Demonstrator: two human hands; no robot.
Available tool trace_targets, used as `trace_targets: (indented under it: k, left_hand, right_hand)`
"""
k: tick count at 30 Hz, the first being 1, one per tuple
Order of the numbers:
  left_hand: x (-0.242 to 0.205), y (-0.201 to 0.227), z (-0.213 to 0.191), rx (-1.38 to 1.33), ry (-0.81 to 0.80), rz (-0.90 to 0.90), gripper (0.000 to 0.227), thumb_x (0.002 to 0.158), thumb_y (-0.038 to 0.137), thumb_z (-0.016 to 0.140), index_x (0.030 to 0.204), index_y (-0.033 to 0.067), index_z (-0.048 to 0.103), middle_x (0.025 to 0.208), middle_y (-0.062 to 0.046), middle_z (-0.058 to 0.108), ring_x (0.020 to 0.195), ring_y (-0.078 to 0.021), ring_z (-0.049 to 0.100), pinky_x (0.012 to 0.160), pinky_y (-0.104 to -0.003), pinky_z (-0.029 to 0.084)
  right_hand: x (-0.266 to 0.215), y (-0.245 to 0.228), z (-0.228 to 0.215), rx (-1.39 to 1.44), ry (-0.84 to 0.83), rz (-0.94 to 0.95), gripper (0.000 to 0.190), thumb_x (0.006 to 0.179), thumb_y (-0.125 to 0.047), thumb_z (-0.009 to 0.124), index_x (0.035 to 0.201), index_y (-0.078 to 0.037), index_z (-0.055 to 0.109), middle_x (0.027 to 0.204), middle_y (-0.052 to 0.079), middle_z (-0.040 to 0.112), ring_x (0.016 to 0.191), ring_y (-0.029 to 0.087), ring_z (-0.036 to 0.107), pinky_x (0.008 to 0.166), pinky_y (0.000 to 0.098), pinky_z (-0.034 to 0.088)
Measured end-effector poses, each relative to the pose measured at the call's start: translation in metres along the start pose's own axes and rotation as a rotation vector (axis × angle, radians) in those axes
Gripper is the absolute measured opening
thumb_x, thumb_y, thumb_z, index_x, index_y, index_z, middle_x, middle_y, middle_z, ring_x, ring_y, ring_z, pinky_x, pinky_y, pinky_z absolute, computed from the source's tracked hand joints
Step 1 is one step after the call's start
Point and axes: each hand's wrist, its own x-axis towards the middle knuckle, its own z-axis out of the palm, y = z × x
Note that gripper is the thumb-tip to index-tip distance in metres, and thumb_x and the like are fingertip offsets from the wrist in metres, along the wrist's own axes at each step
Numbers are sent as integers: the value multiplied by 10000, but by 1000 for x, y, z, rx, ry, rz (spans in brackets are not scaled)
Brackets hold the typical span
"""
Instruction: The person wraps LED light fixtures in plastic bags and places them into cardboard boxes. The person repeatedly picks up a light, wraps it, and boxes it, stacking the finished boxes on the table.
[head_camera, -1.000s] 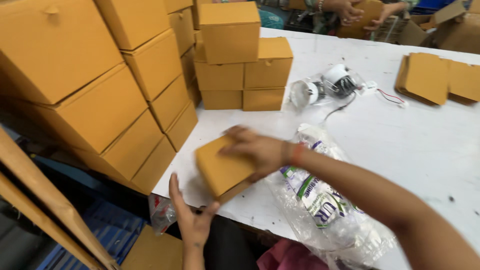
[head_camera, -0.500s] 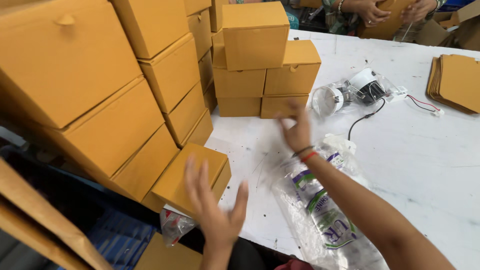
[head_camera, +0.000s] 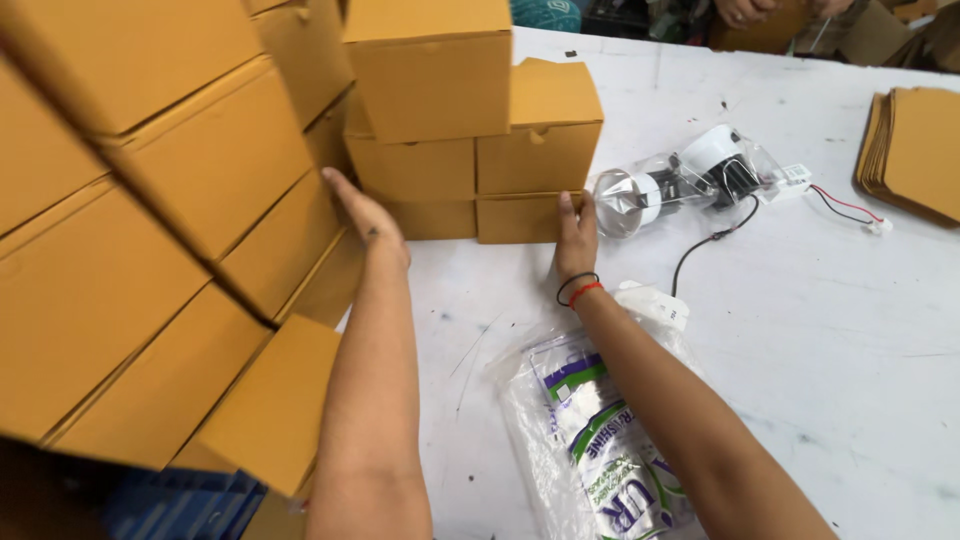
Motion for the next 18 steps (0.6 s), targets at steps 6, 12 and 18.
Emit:
trace_targets:
  k: [6, 12, 18]
  left_hand:
    - [-41, -11, 3, 24, 3, -115, 1026, 839, 842, 230, 1643, 236, 27, 1722, -27, 9, 1572, -252, 52, 1236, -498, 90]
    - [-153, -15, 16, 115, 60, 40, 1022, 899, 790, 360, 1632, 90, 225, 1688, -107, 149, 1572, -254, 162, 1260, -451, 171]
    - [-215, -20, -12, 333, -153, 78, 999, 906, 506, 632, 1637, 85, 97, 1653, -178, 120, 1552, -321, 170, 1236, -487, 195]
  right_hand:
    - [39, 40, -16, 341, -112, 70, 795, 981, -634, 530, 1482, -18, 504, 1510, 72, 521, 1404, 208, 449, 1192, 333, 297]
    - [102, 45, -22, 486, -153, 192, 962, 899, -665, 617, 1568, -84, 242, 1592, 122, 407, 1467, 266, 392, 1226, 403, 274]
    - [122, 57, 3, 252, -442, 272, 1043, 893, -788, 442, 1633, -76, 261, 1706, 119, 234, 1552, 243, 208, 1239, 382, 122]
